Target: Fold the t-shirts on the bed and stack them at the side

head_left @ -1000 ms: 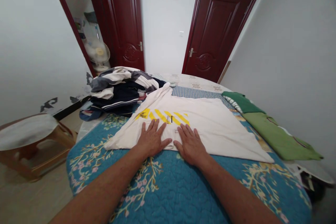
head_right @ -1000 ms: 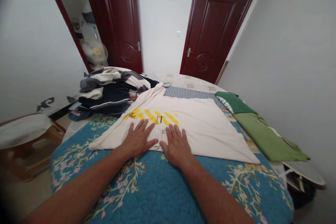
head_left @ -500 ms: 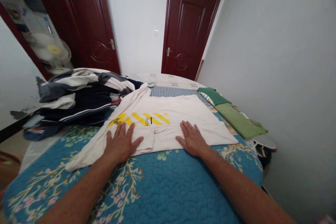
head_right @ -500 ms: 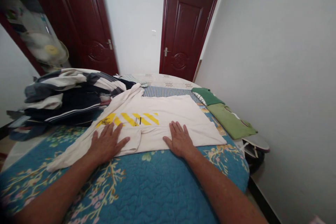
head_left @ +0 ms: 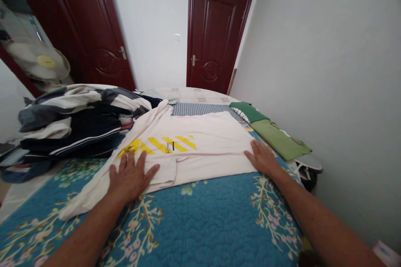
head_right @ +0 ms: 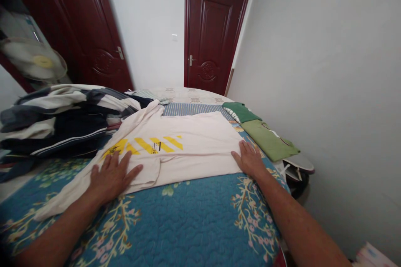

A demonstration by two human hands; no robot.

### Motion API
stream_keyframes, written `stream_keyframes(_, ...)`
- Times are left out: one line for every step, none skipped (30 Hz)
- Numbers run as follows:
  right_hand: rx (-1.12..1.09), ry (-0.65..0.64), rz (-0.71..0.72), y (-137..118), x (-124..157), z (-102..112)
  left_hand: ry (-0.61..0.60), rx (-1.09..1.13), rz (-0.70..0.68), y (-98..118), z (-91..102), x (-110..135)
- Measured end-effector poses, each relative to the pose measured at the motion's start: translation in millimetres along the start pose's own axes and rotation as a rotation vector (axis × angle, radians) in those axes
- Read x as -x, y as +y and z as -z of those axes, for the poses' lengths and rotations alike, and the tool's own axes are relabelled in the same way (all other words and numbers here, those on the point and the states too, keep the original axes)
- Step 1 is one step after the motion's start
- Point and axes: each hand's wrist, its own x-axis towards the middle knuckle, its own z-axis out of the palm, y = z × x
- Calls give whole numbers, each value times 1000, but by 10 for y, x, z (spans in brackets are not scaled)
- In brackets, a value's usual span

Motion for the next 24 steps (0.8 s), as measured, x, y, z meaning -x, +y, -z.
stream_keyframes(5, 12, -3, 57, -4, -19, 7, -8, 25, -29, -1, -17)
stream_keyframes(7, 24, -6, 96, -7, -36, 13, -17, 44, -59, -3, -35)
stream_keyframes(4, 34, -11, 121, -8, -50, 18, -26, 57, -88, -5, -52)
stream_keyframes(-1, 42, -15, 134, -8, -62, 20, -34, 66, -113, -7, -68)
stream_keyframes(-8, 50, -19, 140, -7, -72, 22, -39, 73, -132, -8, -81)
stream_keyframes(-14, 57, -24, 143, -4, -81, 21, -39, 81, -144, -8, -88)
stream_keyframes(-18, 64, -29, 146, 0, -91, 18, -37, 93, -150, -5, -90)
stream_keyframes(-19, 71, -30, 153, 4, -102, 14, -33, 106, -148, 0, -86)
stream_keyframes(-17, 80, -29, 164, 8, -117, 11, -25, 116, -143, 7, -76)
stream_keyframes(-14, 91, -28, 179, 10, -134, 8, -15, 122, -134, 16, -64)
stream_keyframes(-9, 103, -26, 198, 9, -155, 9, -4, 124, -126, 26, -50)
stream_keyframes(-6, 115, -23, 217, 6, -177, 15, 7, 123, -121, 37, -37)
stream_keyframes(-2, 127, -20, 234, 0, -200, 31, 13, 123, -121, 49, -26)
stream_keyframes(2, 139, -16, 246, -6, -219, 57, 15, 118, -126, 61, -17)
stream_keyframes(7, 150, -11, 251, -9, -232, 94, 9, 106, -137, 73, -12)
stream_keyframes(11, 161, -4, 249, -10, -238, 139, 1, 82, -153, 84, -10)
stream_keyframes(15, 173, 3, 241, -7, -233, 184, -5, 44, -171, 92, -11)
stream_keyframes(14, 187, 7, 228, 0, -216, 227, -5, -5, -189, 97, -17)
stream_keyframes(7, 204, 10, 212, 9, -188, 264, -1, -59, -206, 96, -26)
stream_keyframes(-10, 224, 12, 193, 19, -147, 296, 7, -112, -219, 90, -38)
stream_keyframes(-39, 247, 15, 172, 31, -94, 326, 15, -156, -228, 79, -53)
stream_keyframes(-80, 276, 15, 143, 46, -29, 355, 20, -190, -233, 64, -68)
stream_keyframes(-135, 307, 15, 101, 67, 48, 384, 24, -215, -236, 48, -82)
stream_keyframes(-204, 343, 13, 36, 100, 138, 407, 28, -236, -236, 32, -95)
